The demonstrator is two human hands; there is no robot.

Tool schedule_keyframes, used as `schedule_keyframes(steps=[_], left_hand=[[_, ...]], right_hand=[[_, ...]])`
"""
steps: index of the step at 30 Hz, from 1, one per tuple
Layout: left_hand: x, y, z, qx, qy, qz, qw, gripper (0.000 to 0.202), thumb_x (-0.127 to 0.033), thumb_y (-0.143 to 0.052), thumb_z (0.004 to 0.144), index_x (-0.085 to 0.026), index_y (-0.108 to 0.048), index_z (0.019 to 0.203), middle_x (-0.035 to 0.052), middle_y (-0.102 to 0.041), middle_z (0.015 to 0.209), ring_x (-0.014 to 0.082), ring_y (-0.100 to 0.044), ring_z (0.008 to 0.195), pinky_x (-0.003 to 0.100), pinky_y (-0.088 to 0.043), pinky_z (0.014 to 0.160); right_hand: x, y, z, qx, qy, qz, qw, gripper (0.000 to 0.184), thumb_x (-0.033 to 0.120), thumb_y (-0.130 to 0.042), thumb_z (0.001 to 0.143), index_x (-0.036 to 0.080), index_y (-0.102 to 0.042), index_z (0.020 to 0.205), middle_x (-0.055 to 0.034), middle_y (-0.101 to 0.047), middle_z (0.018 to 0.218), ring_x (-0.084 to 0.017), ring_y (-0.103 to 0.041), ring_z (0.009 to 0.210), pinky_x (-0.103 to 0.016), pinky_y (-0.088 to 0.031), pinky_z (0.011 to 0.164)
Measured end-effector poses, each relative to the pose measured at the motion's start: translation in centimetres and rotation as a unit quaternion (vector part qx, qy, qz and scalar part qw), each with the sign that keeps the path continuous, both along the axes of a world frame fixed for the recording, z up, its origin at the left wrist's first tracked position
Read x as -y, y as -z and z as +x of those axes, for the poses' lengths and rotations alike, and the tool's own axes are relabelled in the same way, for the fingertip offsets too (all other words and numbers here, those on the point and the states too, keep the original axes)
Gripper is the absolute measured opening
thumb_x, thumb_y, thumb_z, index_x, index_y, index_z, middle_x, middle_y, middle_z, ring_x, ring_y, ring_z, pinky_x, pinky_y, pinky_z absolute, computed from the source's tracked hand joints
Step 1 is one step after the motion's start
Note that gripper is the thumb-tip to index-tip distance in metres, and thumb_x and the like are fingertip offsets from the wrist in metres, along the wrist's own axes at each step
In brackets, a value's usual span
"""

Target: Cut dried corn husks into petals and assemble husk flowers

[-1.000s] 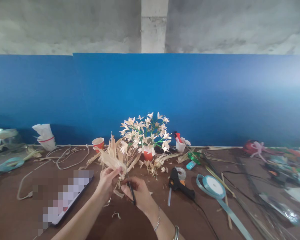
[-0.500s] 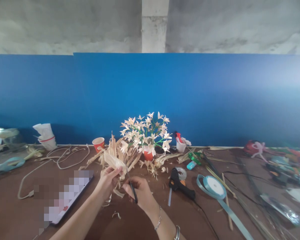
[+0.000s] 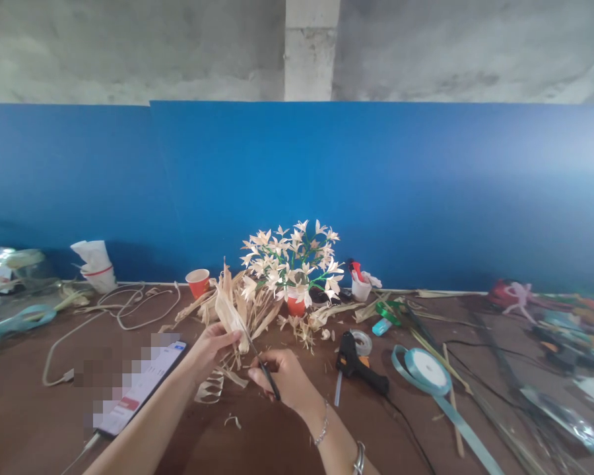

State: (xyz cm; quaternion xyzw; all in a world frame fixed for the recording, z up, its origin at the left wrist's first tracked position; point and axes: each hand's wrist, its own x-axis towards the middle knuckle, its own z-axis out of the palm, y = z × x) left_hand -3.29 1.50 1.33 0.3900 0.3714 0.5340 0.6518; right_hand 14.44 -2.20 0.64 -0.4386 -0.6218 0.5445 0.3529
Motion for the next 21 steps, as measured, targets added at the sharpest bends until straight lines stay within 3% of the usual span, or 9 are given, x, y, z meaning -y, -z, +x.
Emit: schedule_keyframes(steps=[9,15,21], left_hand=[[-0.4,-0.1,-1.2,-0.071,0.032,0.063,0.995,0.036,-0.022,-0.079,0.054,-0.015,-0.064,0.087,0.0027,-0.069,0.071,0.015,-0.062,0.061,0.026,-0.046,0.063],[-0.8,0.2,-1.7,-0.092,0.053,0.079,0.991,0.032,-0.025,-0.078,0.055,-0.013,-0.066,0.082,0.0043,-0.069,0.072,0.0161,-0.062,0.063,0.025,-0.046,0.062],[-0.6,0.1,-1.8,-0.097,0.068,0.062,0.991,0.024,-0.033,-0.072,0.064,-0.011,-0.068,0.072,0.0046,-0.067,0.061,0.0151,-0.059,0.054,0.024,-0.045,0.054]], right_hand=[[0.2,-1.4,0.6,0.026,-0.046,0.014,0.998,0.025,0.04,-0.064,0.067,0.017,-0.06,0.059,0.0053,-0.044,0.044,-0.007,-0.037,0.039,-0.019,-0.029,0.038],[0.0,-1.0,0.9,0.047,-0.058,0.014,0.997,0.025,0.038,-0.061,0.07,0.016,-0.059,0.06,0.006,-0.041,0.043,-0.006,-0.036,0.037,-0.018,-0.028,0.037],[-0.3,-0.8,1.0,0.091,-0.055,0.026,0.994,0.022,0.034,-0.061,0.071,0.014,-0.061,0.062,0.0044,-0.047,0.048,-0.006,-0.041,0.041,-0.016,-0.031,0.038]])
